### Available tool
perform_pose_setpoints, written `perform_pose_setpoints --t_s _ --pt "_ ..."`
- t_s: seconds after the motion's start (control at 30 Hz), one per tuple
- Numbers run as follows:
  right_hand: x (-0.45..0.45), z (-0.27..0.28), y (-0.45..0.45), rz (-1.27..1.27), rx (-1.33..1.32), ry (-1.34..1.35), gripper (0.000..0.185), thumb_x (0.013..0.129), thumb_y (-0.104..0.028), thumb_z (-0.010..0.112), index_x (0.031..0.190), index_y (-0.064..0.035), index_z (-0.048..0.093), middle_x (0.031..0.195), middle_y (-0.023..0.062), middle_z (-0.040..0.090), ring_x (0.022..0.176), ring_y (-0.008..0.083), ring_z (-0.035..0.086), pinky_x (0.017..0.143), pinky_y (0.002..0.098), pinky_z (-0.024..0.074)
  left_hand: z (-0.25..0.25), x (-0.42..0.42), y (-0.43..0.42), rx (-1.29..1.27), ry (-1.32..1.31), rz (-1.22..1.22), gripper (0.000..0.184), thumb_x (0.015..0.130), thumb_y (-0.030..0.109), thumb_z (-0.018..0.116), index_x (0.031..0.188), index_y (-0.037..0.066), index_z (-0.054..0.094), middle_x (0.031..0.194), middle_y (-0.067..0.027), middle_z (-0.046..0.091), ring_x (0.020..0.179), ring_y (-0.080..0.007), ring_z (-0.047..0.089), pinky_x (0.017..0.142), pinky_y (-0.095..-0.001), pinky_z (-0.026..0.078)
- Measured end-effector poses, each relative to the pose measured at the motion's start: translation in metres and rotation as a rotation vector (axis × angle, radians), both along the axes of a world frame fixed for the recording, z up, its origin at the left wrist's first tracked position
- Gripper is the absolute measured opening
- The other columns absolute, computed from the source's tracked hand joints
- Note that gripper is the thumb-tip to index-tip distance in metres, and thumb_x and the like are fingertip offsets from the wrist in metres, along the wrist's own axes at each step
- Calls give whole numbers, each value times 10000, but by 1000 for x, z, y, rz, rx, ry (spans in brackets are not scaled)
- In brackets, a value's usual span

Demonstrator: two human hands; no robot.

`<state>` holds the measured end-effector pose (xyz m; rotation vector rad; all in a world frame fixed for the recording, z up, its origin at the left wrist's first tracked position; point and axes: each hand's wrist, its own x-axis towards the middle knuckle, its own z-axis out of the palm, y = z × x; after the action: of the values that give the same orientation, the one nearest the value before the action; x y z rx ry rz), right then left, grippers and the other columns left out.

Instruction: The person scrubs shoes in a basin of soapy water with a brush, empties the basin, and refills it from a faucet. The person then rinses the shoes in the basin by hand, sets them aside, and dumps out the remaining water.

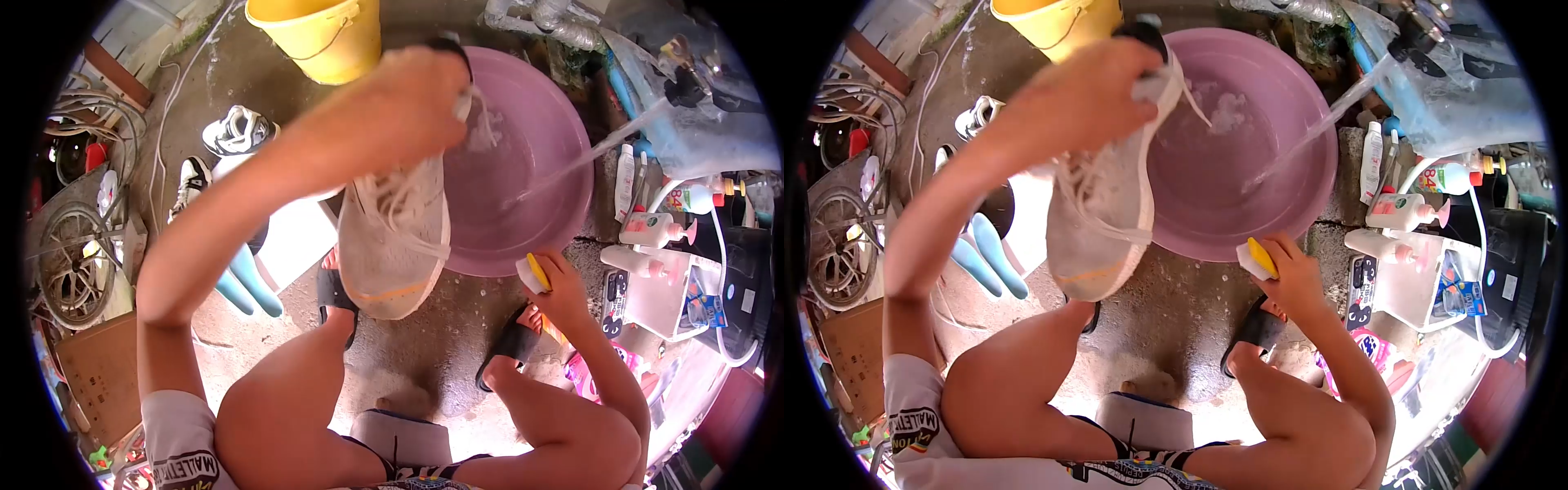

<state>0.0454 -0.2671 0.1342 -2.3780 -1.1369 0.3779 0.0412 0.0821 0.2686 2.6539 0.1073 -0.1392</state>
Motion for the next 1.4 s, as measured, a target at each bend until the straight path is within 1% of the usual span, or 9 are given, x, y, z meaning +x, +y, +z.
perform_pose_setpoints --t_s 0.27,0.37,0.7,0.8,0.87,1.0,1.17,1.27,1.4 --pt "6 16 -7 -32 18 -20 474 664 -133 791 1101 -81 614 1109 55 612 870 296 659 724 374 547 93 -22 15 -76 -344 369 476 796 230 700 1215 27 602 878 -81 657 767 -128 618 661 -292 485" --pt "11 9 -10 -55 42 -56 503 669 -172 803 1127 -124 603 1124 24 605 861 274 664 698 365 554 179 -8 8 -572 255 200 188 875 71 632 1050 5 648 900 -67 686 730 -158 642 682 -301 541" --pt "4 4 -19 -67 42 1 509 685 -164 800 1148 -114 596 1131 43 611 880 308 657 725 379 550 83 52 -53 -174 -592 -85 190 773 57 601 901 -75 648 722 -86 663 623 -157 597 562 -313 438" --pt "6 2 -27 -64 82 -40 483 689 -154 792 1130 -99 604 1114 53 614 857 314 656 710 384 546 65 74 -52 -504 -158 -10 255 783 111 652 990 -37 654 804 -121 680 724 -180 626 656 -325 485" --pt "7 -5 -32 -92 84 -22 470 690 -152 788 1120 -92 608 1104 59 614 848 321 654 707 392 544 51 76 -61 -435 -121 30 276 763 188 620 938 -23 644 903 -230 674 807 -358 675 726 -394 539" --pt "12 -5 -36 -106 42 0 446 694 -149 778 1101 -73 610 1083 76 608 826 343 646 702 408 538 -93 88 -85 -109 -319 -5 302 828 296 643 950 20 622 775 -165 657 782 -298 684 736 -435 535" --pt "7 -6 -36 -122 61 21 458 690 -129 767 1117 -81 607 1068 77 603 835 347 641 710 408 533 -190 49 -124 54 2 -48 411 873 374 615 1063 10 605 1314 -212 499 1173 -385 526 846 -547 503" --pt "4 12 -37 -140 42 11 503 699 -176 781 1159 -93 593 1057 105 628 874 362 644 750 420 524 -201 20 -120 111 30 -167 528 884 473 581 1169 29 602 1454 -176 344 1269 -436 409 902 -570 472" --pt "25 75 -39 -48 -173 445 552 765 -328 770 1218 -89 564 993 187 673 906 349 662 809 420 504 -157 1 -77 236 611 -646 463 901 415 539 1245 114 613 1367 -171 502 1257 -352 489 967 -506 448"
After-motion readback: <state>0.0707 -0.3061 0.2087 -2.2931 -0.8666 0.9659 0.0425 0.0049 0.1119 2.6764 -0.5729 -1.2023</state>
